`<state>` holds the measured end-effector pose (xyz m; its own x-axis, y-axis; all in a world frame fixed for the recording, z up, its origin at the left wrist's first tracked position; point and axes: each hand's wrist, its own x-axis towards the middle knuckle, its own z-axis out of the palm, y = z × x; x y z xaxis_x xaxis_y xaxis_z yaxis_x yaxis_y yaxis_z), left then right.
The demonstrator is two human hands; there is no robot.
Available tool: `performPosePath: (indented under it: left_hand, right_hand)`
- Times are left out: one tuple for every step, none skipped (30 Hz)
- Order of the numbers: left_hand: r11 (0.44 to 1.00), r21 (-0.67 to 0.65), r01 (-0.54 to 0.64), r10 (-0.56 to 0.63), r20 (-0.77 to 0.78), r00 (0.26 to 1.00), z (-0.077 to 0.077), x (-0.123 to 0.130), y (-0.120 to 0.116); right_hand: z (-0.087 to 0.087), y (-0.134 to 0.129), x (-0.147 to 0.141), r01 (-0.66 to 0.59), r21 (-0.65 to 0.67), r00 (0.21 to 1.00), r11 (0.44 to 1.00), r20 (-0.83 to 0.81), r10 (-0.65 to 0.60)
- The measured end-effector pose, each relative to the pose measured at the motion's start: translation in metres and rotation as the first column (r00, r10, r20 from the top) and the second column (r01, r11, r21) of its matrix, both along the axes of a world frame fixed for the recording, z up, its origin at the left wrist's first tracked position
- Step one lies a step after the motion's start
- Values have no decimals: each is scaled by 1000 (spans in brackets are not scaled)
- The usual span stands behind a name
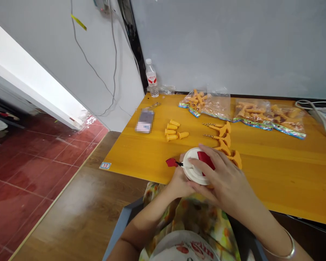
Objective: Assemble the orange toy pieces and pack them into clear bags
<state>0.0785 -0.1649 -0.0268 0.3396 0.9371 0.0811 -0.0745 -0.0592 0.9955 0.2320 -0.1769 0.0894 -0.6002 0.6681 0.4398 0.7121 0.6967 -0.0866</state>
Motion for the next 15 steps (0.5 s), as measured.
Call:
performPosePath:
  left_hand:
    - [999, 28, -39, 39, -15, 999, -2, 0, 2]
    - [997, 44, -68, 69, -19, 997, -3, -1, 3]
    - [996, 53, -76, 78, -32, 996, -3, -4, 3]
    - [996, 65, -61, 65, -67, 996, -2, -8, 3]
    - [996, 83, -35, 45, -123, 991, -1, -15, 3]
    - [994, 109, -8, 29, -195, 980, 1, -25, 2]
    - [989, 148, 15, 27, -275, 961, 3, -37, 1]
    - [980, 199, 18, 56, -357, 932, 5, -51, 0]
    - [968, 251, -3, 113, -426, 898, 6, -67, 0]
    - [961, 278, -9, 148, -486, 861, 8, -84, 1]
    - [951, 306, -42, 208, -534, 819, 9, -102, 3]
    - [922, 370, -116, 318, -551, 772, 10, -118, 6]
    - [888, 426, -171, 413, -578, 704, 11, -134, 10]
    - [857, 471, -211, 490, -615, 618, 11, -147, 15]
    - [818, 519, -250, 564, -635, 528, 12, -158, 21]
  right_hand:
    - [-2, 3, -1, -21, -11, 1000, 1000, -17, 21]
    - [-2, 6, -2, -50, -22, 998, 999, -35, 49]
    - [-3, 9, -1, -79, -33, 996, 996, -52, 78]
    - [-3, 11, 0, -107, -39, 992, 994, -69, 104]
    - [-3, 12, 2, -130, -42, 988, 991, -86, 126]
    - [-4, 13, 6, -148, -40, 984, 988, -103, 143]
    - [-6, 13, 12, -161, -38, 980, 986, -123, 155]
    - [-8, 12, 18, -162, -39, 976, 986, -150, 154]
    - [-11, 12, 27, -150, -41, 972, 988, -189, 140]
    - [-16, 11, 36, -119, -47, 966, 992, -235, 105]
    - [-21, 10, 47, -66, -56, 959, 996, -281, 48]
    - [-28, 9, 58, 5, -59, 944, 998, -328, -25]
    - [-35, 9, 70, 93, -64, 926, 994, -362, -110]
    - [-43, 9, 81, 179, -57, 904, 982, -385, -187]
    - [-51, 10, 92, 261, -53, 877, 964, -405, -259]
